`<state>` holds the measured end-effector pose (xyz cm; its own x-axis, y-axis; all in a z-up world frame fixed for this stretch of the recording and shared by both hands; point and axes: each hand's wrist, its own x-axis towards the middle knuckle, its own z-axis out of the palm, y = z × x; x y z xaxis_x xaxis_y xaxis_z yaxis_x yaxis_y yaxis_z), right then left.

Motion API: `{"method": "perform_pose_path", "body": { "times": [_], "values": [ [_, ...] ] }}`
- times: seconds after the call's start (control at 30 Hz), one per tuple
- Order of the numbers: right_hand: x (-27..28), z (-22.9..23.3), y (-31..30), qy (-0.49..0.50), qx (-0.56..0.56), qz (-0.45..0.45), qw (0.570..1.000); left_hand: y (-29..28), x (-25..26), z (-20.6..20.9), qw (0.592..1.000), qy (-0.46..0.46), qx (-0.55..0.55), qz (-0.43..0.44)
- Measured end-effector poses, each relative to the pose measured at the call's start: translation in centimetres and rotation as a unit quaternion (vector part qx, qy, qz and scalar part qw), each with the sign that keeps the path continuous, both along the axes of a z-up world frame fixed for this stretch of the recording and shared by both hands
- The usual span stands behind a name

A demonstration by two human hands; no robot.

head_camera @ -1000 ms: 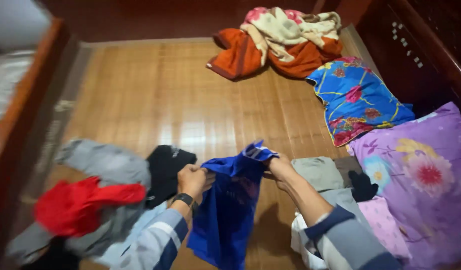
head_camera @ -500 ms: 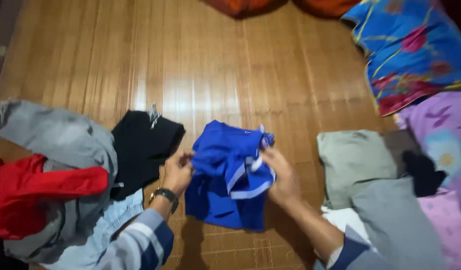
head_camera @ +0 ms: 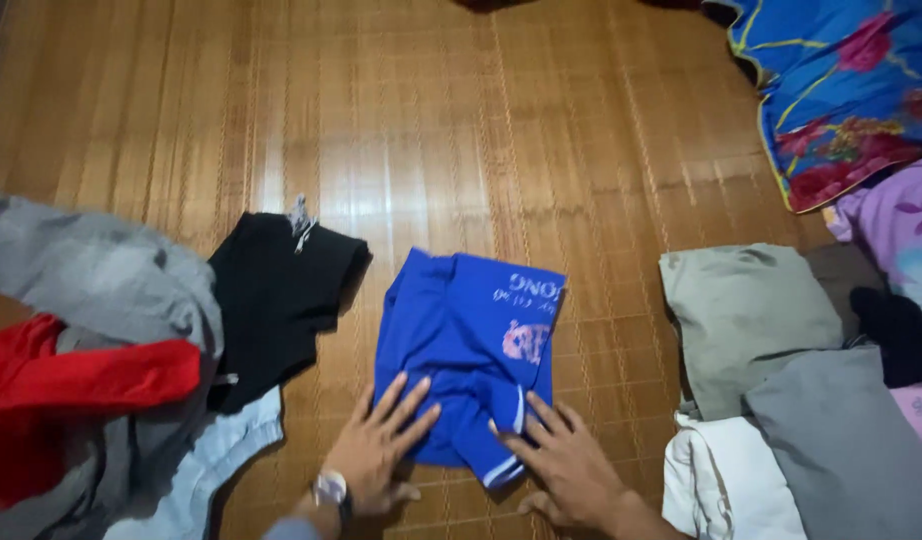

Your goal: The person folds several pieces of clothing on a wooden floor, including a blue t-shirt, a white t-shirt, a red t-shirt, light blue jeans, black pants, and a black sock. Each item is smoothed, folded, and placed into a growing stack.

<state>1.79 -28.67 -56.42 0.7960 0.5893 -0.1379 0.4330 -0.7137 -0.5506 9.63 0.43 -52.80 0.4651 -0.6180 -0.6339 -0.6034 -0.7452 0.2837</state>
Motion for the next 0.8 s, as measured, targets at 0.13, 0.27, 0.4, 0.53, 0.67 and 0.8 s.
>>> {"method": "perform_pose_path", "body": {
  "times": [0.13, 0.27, 0.4, 0.53, 0.67, 0.8],
  "values": [
    [-4.1, -6.1, 0.1, -0.102, -0.032, -0.014, 0.994, 2.2, -6.0, -8.4, 0.995, -0.056, -0.074, 0.03],
    [-7.8, -8.9, -0.3, -0.135, -0.004, 0.001, 0.991, 3.5, -11.3, -14.4, 0.95, -0.254, -0.175, -0.043],
    [-9.7, -7.8, -0.3, -0.076, 0.05, 0.024, 0.996, 3.7, -14.2, -17.1, 0.907, -0.342, -0.236, -0.061],
    [-7.6, -3.8, 0.1, -0.127, 0.034, 0.042, 0.99, 2.4, -13.3, -13.8, 0.919, -0.322, -0.219, -0.059],
    [-2.5, -3.1, -0.6, 0.074, 0.115, -0.067, 0.988, 1.7, -6.9, -7.5, 0.974, -0.048, -0.196, 0.107],
    [5.0, -1.9, -1.4, 0.354, 0.063, -0.242, 0.901, 2.2, -0.9, -10.1, 0.865, 0.26, -0.203, 0.378]
  ]
}}
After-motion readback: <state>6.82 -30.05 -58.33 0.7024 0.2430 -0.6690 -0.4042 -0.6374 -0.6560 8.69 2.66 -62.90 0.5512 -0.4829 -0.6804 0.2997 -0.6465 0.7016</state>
